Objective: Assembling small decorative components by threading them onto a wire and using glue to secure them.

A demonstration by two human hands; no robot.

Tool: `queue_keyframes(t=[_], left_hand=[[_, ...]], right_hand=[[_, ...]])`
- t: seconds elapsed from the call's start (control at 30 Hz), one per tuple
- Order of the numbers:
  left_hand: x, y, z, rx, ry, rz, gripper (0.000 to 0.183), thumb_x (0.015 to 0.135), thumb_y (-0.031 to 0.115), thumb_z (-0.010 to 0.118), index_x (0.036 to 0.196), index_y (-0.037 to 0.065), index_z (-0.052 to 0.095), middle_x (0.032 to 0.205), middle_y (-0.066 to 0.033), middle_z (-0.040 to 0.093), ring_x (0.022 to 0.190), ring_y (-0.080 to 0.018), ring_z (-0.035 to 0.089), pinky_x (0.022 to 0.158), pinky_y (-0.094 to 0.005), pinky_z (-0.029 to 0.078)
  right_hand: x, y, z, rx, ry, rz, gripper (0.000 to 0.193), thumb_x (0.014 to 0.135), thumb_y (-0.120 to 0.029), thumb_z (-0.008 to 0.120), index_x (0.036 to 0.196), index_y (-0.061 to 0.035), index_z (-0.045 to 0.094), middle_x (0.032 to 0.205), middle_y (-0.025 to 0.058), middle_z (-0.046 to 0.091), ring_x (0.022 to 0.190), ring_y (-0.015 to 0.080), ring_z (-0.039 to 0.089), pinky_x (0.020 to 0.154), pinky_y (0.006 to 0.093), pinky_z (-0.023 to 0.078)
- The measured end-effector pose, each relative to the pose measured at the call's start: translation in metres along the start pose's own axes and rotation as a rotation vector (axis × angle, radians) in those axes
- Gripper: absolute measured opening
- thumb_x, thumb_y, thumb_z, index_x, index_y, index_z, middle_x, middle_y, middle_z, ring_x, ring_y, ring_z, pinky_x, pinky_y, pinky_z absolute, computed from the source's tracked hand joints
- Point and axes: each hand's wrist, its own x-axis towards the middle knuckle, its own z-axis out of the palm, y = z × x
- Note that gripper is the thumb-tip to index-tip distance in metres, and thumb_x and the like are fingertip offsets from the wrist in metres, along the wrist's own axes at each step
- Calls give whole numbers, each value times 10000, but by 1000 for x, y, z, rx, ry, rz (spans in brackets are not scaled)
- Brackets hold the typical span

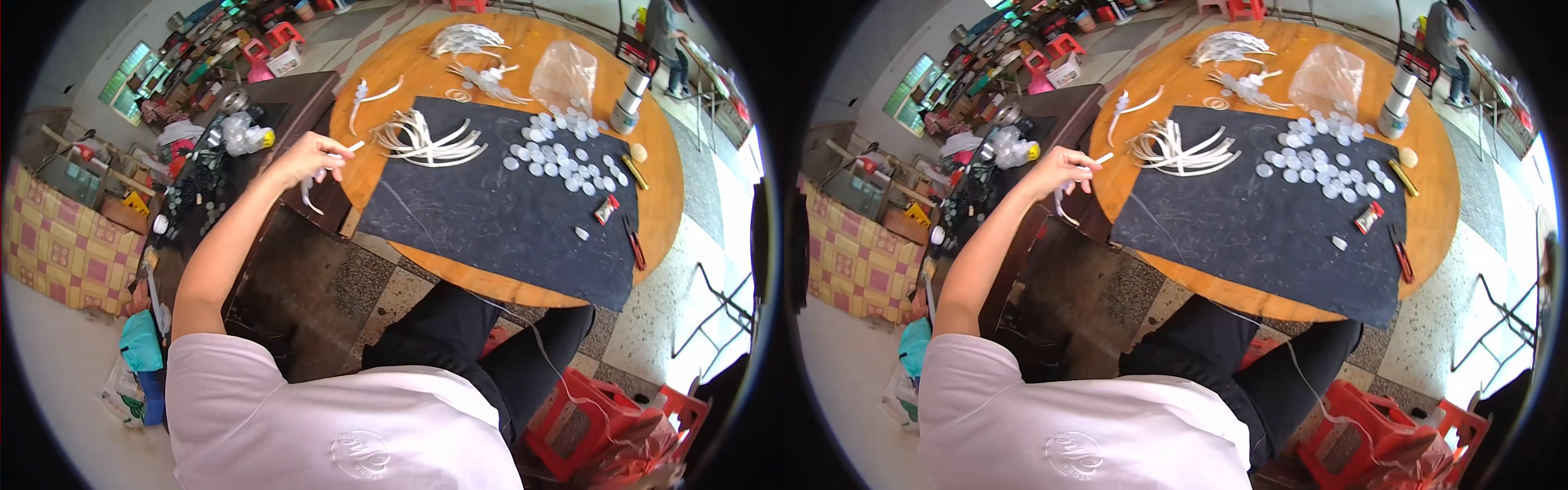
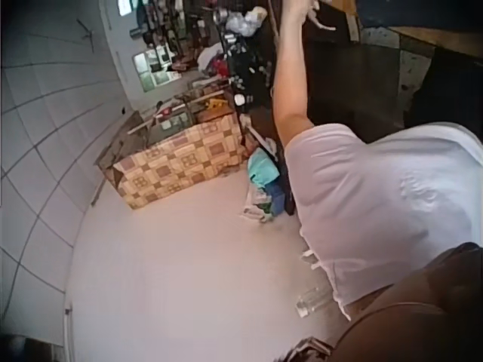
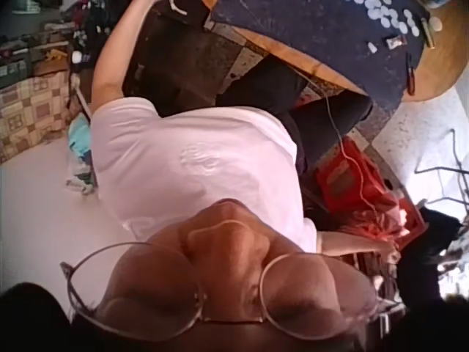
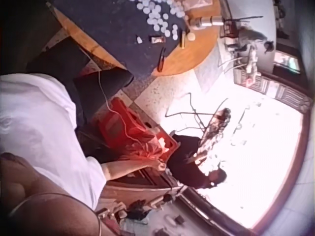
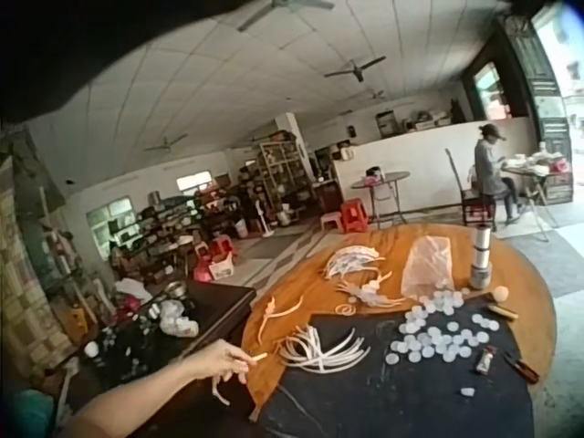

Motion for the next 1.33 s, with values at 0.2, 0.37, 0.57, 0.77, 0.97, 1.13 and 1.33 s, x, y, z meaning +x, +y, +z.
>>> queue_keyframes(t=[0.2,0.37,0.57,0.77,0.97,1.13,1.33], left_hand=[[-15,67,126,-566,-409,257,358,785,-17,551,1141,-53,545,912,-124,623,813,-164,637,564,-226,488],[-49,115,189,-616,-548,351,383,799,-56,533,1182,-45,516,953,-126,621,878,-177,633,664,-250,512],[-76,126,210,-611,-543,410,404,796,-101,520,1194,-32,509,978,-138,640,869,-177,637,705,-254,517],[-80,125,208,-474,-445,633,430,761,-133,558,1179,-43,516,922,-152,675,815,-161,653,715,-238,524],[-77,127,207,-399,-456,662,441,744,-136,569,1172,-41,523,914,-131,681,805,-140,657,709,-227,522],[-77,132,209,-398,-447,669,336,725,-133,589,1051,-55,609,1046,-143,643,840,-164,660,710,-237,529],[-79,140,209,-375,-498,572,231,713,-133,601,912,-45,676,1217,-156,549,876,-208,659,731,-256,539]], right_hand=[[-3,-339,207,-228,-224,-83,167,825,-114,542,927,10,586,896,60,518,715,133,485,620,261,404],[-89,-535,248,409,-852,93,126,854,13,459,956,-11,529,787,75,561,653,148,539,578,240,432],[-127,-615,256,690,-982,-255,252,641,133,562,854,2,593,781,121,545,570,235,557,453,282,429],[-143,-611,263,670,-917,-355,435,535,112,575,959,22,612,756,101,506,532,174,502,422,263,392],[-138,-610,263,652,-955,-362,430,534,106,577,955,25,613,754,98,500,526,175,496,426,264,393],[-132,-610,261,640,-975,-365,426,534,100,579,952,28,614,752,95,494,521,175,491,429,265,394],[-129,-606,260,628,-1004,-364,431,535,98,581,960,27,612,751,93,490,519,177,494,430,269,396]])
